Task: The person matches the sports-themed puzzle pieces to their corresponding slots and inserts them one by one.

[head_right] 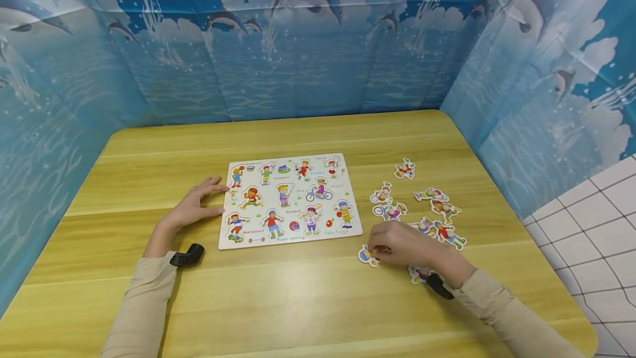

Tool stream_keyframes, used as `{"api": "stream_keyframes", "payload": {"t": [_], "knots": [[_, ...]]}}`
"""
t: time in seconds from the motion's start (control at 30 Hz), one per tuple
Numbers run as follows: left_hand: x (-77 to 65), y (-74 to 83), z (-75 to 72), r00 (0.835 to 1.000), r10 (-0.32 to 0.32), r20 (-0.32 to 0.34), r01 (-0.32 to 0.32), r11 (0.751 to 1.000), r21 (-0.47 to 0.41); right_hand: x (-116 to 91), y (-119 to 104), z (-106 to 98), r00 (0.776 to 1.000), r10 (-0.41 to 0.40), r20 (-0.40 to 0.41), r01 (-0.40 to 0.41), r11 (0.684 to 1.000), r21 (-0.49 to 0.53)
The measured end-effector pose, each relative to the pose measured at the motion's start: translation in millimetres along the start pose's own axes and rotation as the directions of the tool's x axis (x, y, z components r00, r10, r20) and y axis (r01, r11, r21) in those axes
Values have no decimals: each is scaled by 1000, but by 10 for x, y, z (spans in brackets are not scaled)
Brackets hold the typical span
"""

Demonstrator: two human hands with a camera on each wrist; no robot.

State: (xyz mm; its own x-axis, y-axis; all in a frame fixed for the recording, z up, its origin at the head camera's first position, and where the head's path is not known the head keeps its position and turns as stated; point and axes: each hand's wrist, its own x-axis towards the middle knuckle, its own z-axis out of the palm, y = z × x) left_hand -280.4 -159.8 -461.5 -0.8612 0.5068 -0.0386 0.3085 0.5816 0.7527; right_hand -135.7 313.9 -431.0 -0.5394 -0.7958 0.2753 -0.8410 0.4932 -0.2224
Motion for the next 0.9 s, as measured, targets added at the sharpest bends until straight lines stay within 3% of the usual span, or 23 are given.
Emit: {"api": "stream_keyframes", "payload": {"t": [0.37, 0.63, 0.9], "knots": [[-27, 13, 4, 1000, 1, -4, -1, 1000, 16, 101, 38, -59, 989, 53, -137, -60, 997, -46], [-6, 24, -6, 1000, 11, -1, -11, 999, 37, 204, 38, -67, 964, 224, -146, -237, 968, -80], [-17, 11, -2, 1000, 12, -5, -12, 999, 31, 358, 71, -17, 928, 314, -203, -338, 936, -100]]}}
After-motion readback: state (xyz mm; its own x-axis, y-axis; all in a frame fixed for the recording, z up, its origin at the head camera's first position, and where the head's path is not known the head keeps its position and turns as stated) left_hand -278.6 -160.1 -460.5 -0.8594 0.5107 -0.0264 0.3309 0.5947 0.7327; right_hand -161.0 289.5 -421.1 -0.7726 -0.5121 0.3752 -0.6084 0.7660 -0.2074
